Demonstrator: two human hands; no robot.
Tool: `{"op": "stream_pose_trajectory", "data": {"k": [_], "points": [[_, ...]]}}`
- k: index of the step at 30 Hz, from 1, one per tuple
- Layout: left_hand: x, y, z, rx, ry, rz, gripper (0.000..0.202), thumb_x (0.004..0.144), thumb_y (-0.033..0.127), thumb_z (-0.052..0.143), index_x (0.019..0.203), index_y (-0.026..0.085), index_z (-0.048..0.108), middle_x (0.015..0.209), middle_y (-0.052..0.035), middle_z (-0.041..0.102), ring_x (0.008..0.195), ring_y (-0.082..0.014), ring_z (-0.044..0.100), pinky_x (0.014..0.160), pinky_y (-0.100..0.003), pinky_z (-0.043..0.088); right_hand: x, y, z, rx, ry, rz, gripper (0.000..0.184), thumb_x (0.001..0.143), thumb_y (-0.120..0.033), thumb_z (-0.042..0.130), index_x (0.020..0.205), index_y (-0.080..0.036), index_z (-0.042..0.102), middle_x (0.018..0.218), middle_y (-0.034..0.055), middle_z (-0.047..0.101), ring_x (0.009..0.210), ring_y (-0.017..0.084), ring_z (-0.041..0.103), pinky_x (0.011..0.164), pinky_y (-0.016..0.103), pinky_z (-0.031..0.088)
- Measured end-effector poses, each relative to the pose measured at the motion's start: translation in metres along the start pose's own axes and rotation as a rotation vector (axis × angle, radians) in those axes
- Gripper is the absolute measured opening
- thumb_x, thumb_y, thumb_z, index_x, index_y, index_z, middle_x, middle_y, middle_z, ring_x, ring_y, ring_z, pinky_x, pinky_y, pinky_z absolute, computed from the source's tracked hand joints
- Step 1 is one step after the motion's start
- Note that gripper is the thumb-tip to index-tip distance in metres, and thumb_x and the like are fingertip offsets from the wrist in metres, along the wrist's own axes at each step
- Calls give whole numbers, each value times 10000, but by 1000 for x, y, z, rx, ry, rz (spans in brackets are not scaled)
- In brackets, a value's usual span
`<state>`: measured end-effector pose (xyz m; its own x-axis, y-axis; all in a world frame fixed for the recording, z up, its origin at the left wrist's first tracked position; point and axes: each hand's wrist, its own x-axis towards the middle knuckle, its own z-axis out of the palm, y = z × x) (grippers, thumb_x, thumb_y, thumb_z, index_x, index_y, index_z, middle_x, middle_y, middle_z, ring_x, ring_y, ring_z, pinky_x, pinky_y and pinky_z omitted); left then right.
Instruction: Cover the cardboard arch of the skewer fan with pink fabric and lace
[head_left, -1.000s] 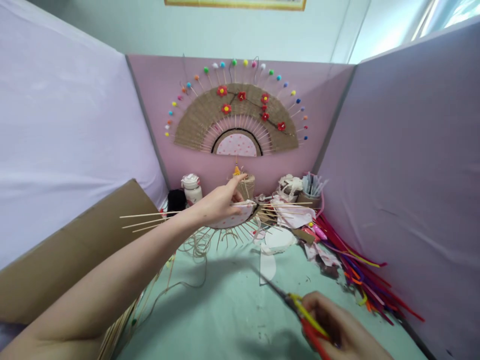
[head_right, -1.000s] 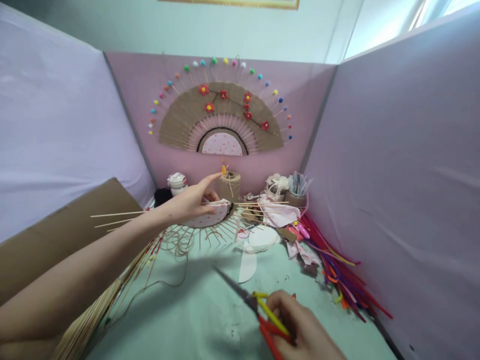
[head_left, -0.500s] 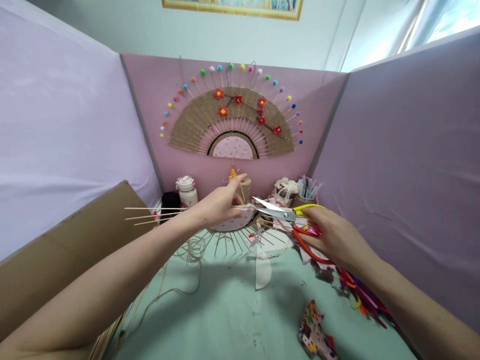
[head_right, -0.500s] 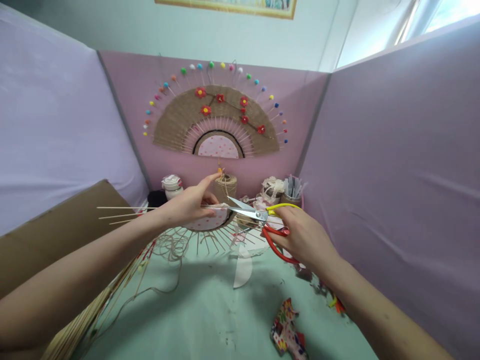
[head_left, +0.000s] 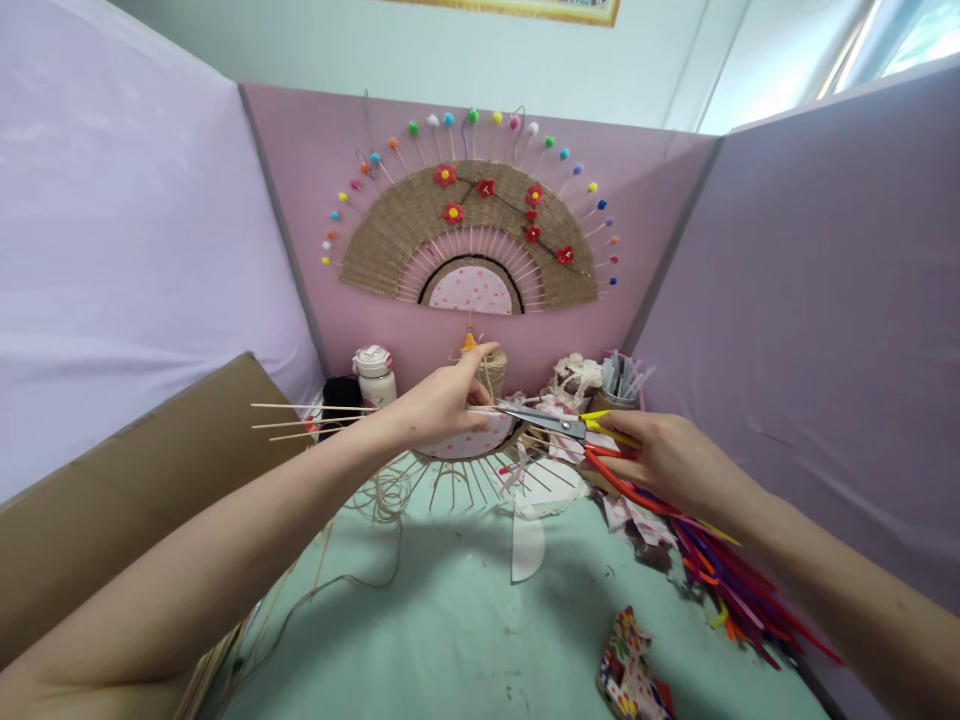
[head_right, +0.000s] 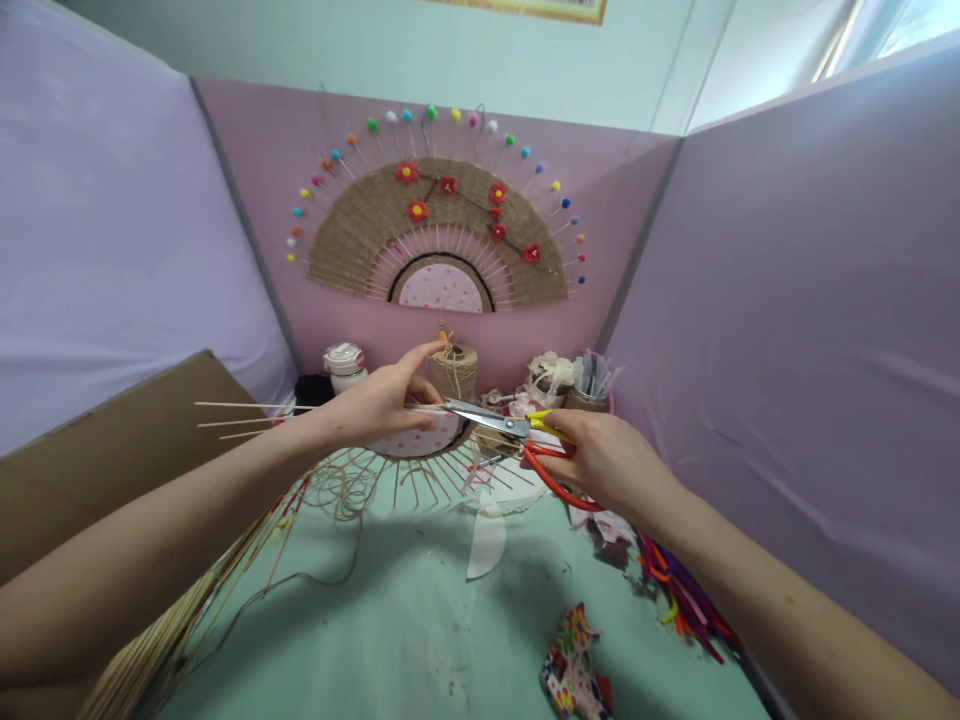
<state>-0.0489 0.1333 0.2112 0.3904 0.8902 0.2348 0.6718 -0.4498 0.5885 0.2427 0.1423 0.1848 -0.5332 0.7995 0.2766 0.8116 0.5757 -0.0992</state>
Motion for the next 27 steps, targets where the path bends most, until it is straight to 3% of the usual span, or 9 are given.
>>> {"op": "stream_pose_trajectory", "data": {"k": [11,17,24,27], "points": [[3,-4,-1,-18,0,-10,975,687,104,675,1509,109,151,930,-95,758,849,-192,693,793,-322,497,2,0,-1,4,10,-31,442,888,-590,428,706,-210,561,603,22,590,499,126,443,518,247,311],[5,-9,0,-11,4,13,959,704,152,684,1505,114,158,951,-102,755,861,-196,695,797,-326,492,2,3,4,7,10,-44,403,894,-547,435,706,-212,557,599,19,589,503,128,455,528,242,331],[6,-8,-1,11,-3,25,864,723,163,662,1467,113,225,940,-93,750,840,-195,687,756,-308,482,-7,-1,-1,107,192,71,362,871,-518,488,755,-196,605,575,0,576,503,116,437,496,224,335],[7,-7,-2,55,-13,56,770,724,153,657,1416,134,318,940,-73,746,859,-199,680,780,-319,474,-23,-17,-1,194,61,53,325,852,-502,533,760,-198,601,589,-8,567,525,117,450,506,222,330]]}}
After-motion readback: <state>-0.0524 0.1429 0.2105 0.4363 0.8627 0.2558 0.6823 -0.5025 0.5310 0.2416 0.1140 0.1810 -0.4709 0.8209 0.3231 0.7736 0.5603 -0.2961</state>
